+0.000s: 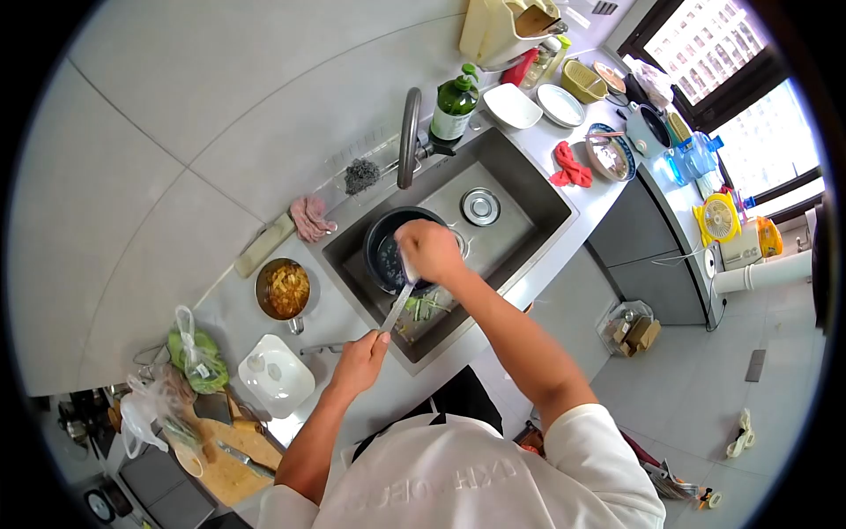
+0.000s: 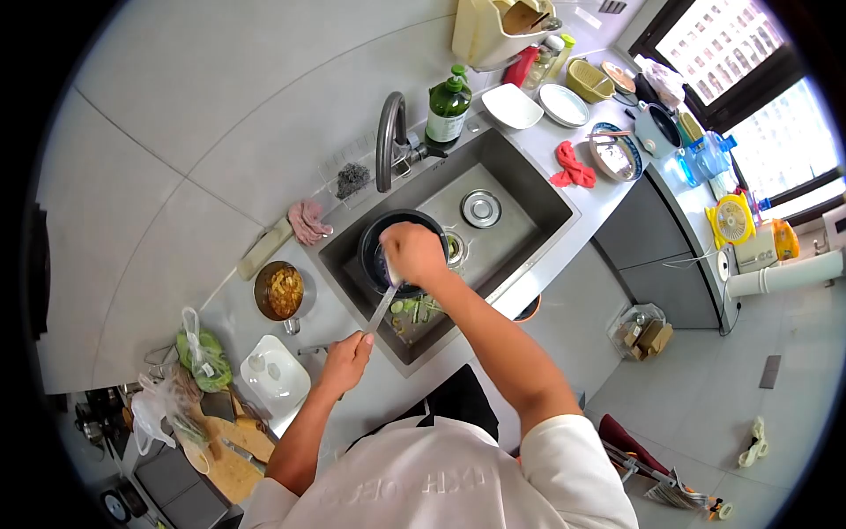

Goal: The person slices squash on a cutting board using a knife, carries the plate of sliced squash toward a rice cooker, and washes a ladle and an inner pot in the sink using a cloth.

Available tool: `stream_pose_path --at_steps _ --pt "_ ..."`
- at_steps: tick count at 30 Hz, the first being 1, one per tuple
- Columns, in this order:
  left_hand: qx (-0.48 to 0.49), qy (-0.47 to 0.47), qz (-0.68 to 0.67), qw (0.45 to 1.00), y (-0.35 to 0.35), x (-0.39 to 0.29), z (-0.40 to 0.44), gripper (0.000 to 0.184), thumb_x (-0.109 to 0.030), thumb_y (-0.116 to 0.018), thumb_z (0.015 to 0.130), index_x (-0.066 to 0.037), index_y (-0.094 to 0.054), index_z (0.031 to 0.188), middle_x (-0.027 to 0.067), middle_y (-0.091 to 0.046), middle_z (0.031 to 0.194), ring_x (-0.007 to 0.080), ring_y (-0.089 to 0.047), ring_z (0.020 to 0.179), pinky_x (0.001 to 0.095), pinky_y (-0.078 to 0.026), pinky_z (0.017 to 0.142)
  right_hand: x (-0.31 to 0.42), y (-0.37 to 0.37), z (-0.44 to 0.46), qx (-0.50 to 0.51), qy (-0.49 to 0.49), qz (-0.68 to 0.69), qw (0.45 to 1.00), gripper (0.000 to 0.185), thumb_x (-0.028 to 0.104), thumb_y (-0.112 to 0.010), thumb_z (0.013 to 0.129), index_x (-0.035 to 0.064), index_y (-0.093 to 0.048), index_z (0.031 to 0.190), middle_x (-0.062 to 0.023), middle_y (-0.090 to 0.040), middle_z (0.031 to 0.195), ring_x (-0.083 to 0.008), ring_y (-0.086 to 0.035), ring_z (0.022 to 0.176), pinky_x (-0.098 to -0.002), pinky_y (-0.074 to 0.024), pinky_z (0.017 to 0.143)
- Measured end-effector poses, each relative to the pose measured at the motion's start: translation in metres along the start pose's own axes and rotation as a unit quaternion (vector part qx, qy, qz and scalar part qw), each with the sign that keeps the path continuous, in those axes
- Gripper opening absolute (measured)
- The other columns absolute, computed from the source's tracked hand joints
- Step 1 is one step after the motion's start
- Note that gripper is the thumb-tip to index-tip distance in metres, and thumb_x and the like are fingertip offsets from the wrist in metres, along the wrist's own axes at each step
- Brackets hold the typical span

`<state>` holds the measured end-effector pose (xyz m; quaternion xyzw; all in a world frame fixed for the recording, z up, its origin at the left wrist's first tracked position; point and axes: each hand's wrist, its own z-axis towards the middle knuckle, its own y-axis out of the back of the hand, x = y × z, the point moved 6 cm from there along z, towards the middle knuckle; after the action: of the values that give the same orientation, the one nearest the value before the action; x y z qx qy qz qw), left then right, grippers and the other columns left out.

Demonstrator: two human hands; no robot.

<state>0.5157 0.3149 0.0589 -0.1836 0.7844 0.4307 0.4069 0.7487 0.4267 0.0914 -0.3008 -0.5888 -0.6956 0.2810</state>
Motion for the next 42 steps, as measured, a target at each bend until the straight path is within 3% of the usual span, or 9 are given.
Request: stream_pose_path --at_steps 3,6,11,13,17,20,23,33,42 --pt "-0.022 -0.003 0.003 1.000 0.002 -0.001 0.002 0.040 -0.033 -0.053 0.109 0.001 -0.055 0.089 0.0282 -0.059 0.075 0.0531 -0.055 0.072 0.0522 -0.045 0.062 -0.061 -0.023 -0.002 0.032 -0.285 0.140 0.948 0.038 0.030 -0.052 0.106 -0.0009 -0.073 0.114 -0.0204 -0.073 0.112 -0.0364 -0.071 0.101 -0.0391 -0.0548 0.090" --pt "-0.026 0.017 -0.007 0.999 0.007 0.001 0.002 0.040 -0.034 -0.052 0.110 0.001 -0.055 0.089 0.0276 -0.059 0.074 0.0518 -0.057 0.072 0.0533 -0.045 0.063 -0.011 -0.012 -0.038 -0.238 0.084 -0.003 0.968 0.028 0.022 -0.058 0.103 0.0021 -0.072 0.116 -0.0181 -0.072 0.114 -0.0375 -0.067 0.111 -0.0401 -0.0538 0.096" --pt "0.030 -0.002 0.046 0.999 0.002 -0.001 -0.003 0.041 -0.035 -0.052 0.110 0.000 -0.056 0.089 0.0268 -0.059 0.074 0.0522 -0.058 0.074 0.0561 -0.044 0.065 0.022 -0.008 -0.019 -0.090 0.189 -0.088 0.974 0.019 0.012 -0.066 0.093 0.0026 -0.074 0.107 -0.0154 -0.072 0.112 -0.0396 -0.066 0.111 -0.0438 -0.0540 0.097" --pt "0.023 -0.008 0.035 0.999 -0.001 -0.004 -0.008 0.041 -0.035 -0.051 0.110 0.000 -0.056 0.089 0.0267 -0.059 0.073 0.0524 -0.059 0.074 0.0562 -0.044 0.065 -0.027 -0.007 0.000 0.123 -0.220 0.028 0.967 0.021 0.016 -0.064 0.096 0.0027 -0.075 0.108 -0.0157 -0.074 0.109 -0.0377 -0.068 0.107 -0.0421 -0.0527 0.099" --pt "0.017 -0.018 0.028 0.999 -0.005 0.004 -0.011 0.043 -0.037 -0.050 0.110 0.000 -0.056 0.089 0.0264 -0.060 0.074 0.0530 -0.059 0.074 0.0567 -0.044 0.065 -0.070 -0.021 -0.017 0.023 -0.206 0.162 0.965 0.018 0.011 -0.066 0.092 0.0000 -0.074 0.103 -0.0197 -0.072 0.097 -0.0411 -0.069 0.094 -0.0472 -0.0558 0.089" --pt "0.010 -0.005 -0.015 1.000 -0.006 0.002 -0.014 0.044 -0.037 -0.049 0.110 0.000 -0.057 0.090 0.0268 -0.061 0.074 0.0535 -0.059 0.075 0.0572 -0.044 0.066 0.021 0.000 -0.065 -0.284 0.099 -0.024 0.954 0.012 0.010 -0.066 0.093 0.0012 -0.073 0.095 -0.0177 -0.073 0.105 -0.0366 -0.068 0.102 -0.0440 -0.0551 0.092" --pt "0.008 -0.036 0.017 0.999 -0.001 -0.010 -0.022 0.044 -0.037 -0.048 0.111 0.001 -0.057 0.090 0.0274 -0.061 0.075 0.0536 -0.059 0.077 0.0574 -0.044 0.067 0.052 0.004 -0.057 -0.140 0.204 -0.090 0.965 0.011 0.011 -0.067 0.092 0.0043 -0.074 0.095 -0.0144 -0.073 0.109 -0.0329 -0.067 0.107 -0.0413 -0.0543 0.095" --pt "-0.038 -0.036 0.006 0.999 -0.015 -0.022 -0.041 0.046 -0.040 -0.049 0.110 0.000 -0.056 0.089 0.0271 -0.060 0.075 0.0511 -0.057 0.072 0.0539 -0.045 0.066 -0.069 -0.017 -0.052 -0.031 -0.371 0.433 0.821 0.039 0.037 -0.063 0.100 -0.0003 -0.071 0.103 -0.0095 -0.067 0.079 -0.0250 -0.068 0.071 -0.0401 -0.0556 0.063" --pt "-0.030 0.122 -0.115 0.985 -0.036 -0.042 -0.019 0.046 -0.043 -0.047 0.112 -0.008 -0.051 0.083 -0.0018 -0.047 0.059 0.0085 -0.043 0.043 0.0307 -0.034 0.038 -0.093 -0.028 -0.081 -0.143 -0.289 0.560 0.763 0.036 0.037 -0.046 0.111 0.0054 -0.060 0.102 -0.0086 -0.065 0.090 -0.0220 -0.067 0.075 -0.0404 -0.0632 0.064"
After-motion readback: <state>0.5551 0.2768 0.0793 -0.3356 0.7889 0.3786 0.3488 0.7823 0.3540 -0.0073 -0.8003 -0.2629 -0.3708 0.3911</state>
